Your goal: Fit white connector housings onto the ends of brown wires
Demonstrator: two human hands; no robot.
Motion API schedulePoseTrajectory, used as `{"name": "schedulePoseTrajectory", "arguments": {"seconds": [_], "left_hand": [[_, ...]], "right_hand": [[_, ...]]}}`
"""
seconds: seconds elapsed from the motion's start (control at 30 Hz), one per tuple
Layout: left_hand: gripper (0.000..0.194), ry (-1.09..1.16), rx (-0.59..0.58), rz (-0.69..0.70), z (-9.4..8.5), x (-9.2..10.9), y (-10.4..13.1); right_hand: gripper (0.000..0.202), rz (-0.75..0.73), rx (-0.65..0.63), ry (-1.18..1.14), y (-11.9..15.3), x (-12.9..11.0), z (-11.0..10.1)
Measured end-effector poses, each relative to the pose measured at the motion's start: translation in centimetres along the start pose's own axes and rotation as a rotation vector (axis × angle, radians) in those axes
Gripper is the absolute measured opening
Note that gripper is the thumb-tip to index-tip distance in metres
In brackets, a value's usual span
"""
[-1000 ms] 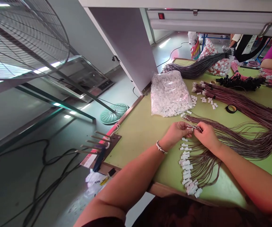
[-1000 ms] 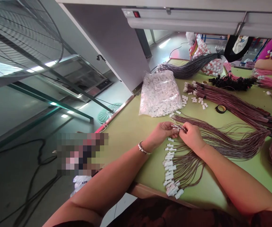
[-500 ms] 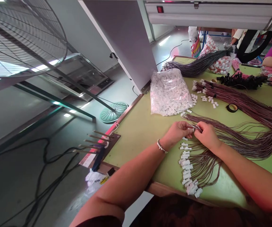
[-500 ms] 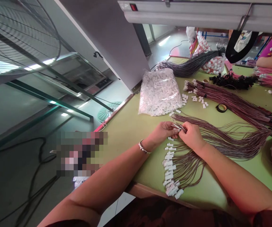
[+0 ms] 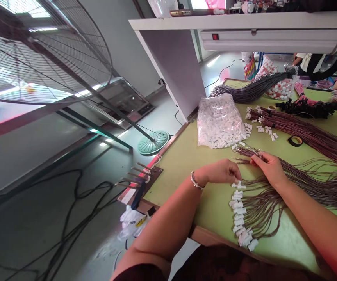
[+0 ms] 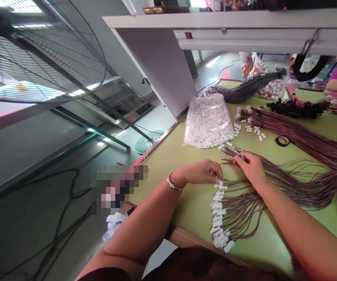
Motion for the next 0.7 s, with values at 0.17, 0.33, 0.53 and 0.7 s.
{"name": "schedulePoseTrajectory", "arguments": {"seconds": [0.17,0.33,0.53,0.7], "left_hand": [[0.017,-0.517,0.634,-0.059,-3.7,-0.9,0.5],[0.018,-0.847,0.641,-0.188,-4.2,-3.5,-0.8],[0.021,-0.940,0.471,-0.354,-4.1,-3.8,-0.9],[0.022,-0.808,0.620,-0.313,-4.7,-3.0,0.4]], "right_hand": [[0.024,0.172,-0.075,-0.192,-0.1,0.4,0.6],[0.021,0.194,-0.047,-0.251,0.2,0.2,1.0],[0.020,0.138,-0.050,-0.189,0.1,0.3,1.1],[0.018,0.074,0.030,-0.077,0.0,-0.1,1.1]]}}
Point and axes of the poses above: each hand's wrist, its own y-axis away from the middle knuckle, its own z-axis out of the palm, x = y × z, the point moved 3 cm from there along -y, towards the middle knuckle, and after that the axes turned 11 degrees about z, right-handed, at the moved point
